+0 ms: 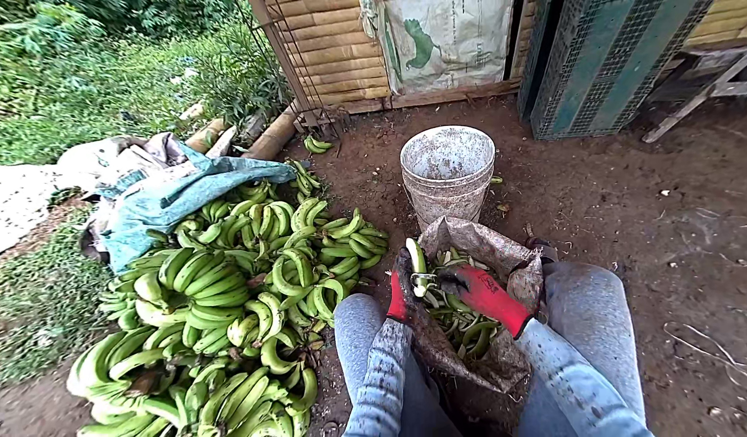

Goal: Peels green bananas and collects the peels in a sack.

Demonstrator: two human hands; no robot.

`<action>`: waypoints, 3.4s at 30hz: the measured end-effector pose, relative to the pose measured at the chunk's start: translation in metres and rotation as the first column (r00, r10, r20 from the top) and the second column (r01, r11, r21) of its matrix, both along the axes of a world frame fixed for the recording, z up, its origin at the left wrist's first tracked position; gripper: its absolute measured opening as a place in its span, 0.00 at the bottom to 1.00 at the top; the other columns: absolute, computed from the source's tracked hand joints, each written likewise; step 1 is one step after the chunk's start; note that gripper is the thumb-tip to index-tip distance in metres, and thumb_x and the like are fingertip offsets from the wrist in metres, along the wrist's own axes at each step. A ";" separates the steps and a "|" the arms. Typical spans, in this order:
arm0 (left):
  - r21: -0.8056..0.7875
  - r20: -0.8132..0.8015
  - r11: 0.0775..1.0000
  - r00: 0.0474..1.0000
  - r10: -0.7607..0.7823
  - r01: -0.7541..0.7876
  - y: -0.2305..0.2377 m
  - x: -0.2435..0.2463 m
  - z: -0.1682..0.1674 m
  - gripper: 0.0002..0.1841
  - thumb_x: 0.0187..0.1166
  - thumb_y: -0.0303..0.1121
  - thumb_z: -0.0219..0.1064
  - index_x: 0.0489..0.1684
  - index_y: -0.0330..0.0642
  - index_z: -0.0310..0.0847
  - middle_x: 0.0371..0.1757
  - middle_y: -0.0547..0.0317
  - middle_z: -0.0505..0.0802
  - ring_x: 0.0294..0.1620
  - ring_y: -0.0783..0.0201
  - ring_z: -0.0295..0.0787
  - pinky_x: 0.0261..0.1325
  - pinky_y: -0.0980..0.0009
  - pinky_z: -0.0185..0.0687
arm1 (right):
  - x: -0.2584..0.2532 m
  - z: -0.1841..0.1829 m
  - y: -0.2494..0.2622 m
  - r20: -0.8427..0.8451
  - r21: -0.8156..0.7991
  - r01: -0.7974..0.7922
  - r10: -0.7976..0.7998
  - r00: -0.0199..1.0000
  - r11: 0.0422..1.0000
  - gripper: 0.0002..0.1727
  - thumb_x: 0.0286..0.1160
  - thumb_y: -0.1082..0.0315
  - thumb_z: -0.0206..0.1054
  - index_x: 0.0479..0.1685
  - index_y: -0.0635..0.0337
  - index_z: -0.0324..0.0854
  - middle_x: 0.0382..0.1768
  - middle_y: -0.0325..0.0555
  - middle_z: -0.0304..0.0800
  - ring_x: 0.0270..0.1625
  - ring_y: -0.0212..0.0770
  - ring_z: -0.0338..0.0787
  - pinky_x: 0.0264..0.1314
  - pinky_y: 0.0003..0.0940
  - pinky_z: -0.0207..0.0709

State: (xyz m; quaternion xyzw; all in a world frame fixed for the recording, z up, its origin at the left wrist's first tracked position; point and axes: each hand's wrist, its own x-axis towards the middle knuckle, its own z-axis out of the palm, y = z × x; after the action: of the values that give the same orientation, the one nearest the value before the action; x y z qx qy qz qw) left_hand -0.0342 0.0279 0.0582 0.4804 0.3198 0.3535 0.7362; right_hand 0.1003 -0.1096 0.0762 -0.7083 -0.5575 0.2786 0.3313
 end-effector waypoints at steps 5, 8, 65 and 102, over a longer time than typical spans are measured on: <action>0.050 -0.380 0.948 0.884 -0.273 0.315 -0.008 -0.020 -0.004 0.21 0.95 0.38 0.47 0.66 0.32 0.80 0.51 0.49 0.91 0.48 0.65 0.89 0.57 0.66 0.86 | 0.033 -0.002 0.013 0.199 0.041 0.427 -0.426 0.883 0.903 0.21 0.84 0.65 0.63 0.74 0.56 0.81 0.67 0.67 0.84 0.72 0.67 0.82 0.75 0.65 0.72; -0.044 -0.203 0.992 0.971 -0.128 0.121 -0.013 -0.012 -0.007 0.23 0.96 0.41 0.41 0.70 0.32 0.73 0.48 0.48 0.91 0.46 0.61 0.91 0.53 0.63 0.89 | 0.030 0.009 0.003 0.061 0.048 0.441 -0.443 0.894 0.896 0.21 0.86 0.60 0.62 0.74 0.54 0.81 0.63 0.61 0.88 0.66 0.60 0.88 0.72 0.60 0.77; 0.379 -0.590 0.914 0.799 0.117 0.146 -0.055 0.006 0.019 0.22 0.93 0.30 0.48 0.75 0.20 0.71 0.74 0.28 0.81 0.79 0.47 0.76 0.85 0.59 0.63 | 0.011 -0.017 0.020 0.067 -0.153 0.376 -0.370 0.927 0.914 0.23 0.88 0.64 0.55 0.78 0.59 0.79 0.67 0.64 0.86 0.72 0.60 0.85 0.79 0.56 0.72; 0.484 -0.429 0.874 0.858 0.283 -0.046 -0.039 -0.001 0.035 0.21 0.93 0.33 0.48 0.75 0.27 0.72 0.68 0.35 0.85 0.68 0.55 0.81 0.74 0.59 0.74 | 0.010 -0.018 0.020 0.063 -0.110 0.428 -0.423 0.904 0.897 0.23 0.88 0.60 0.58 0.76 0.57 0.80 0.68 0.62 0.85 0.71 0.59 0.85 0.78 0.55 0.73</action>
State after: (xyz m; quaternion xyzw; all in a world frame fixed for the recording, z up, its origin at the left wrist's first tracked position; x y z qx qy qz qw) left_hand -0.0353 -0.0106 0.0931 0.6829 0.4433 0.3497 0.4634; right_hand 0.1099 -0.0893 0.0582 -0.8370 -0.3773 0.2196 0.3300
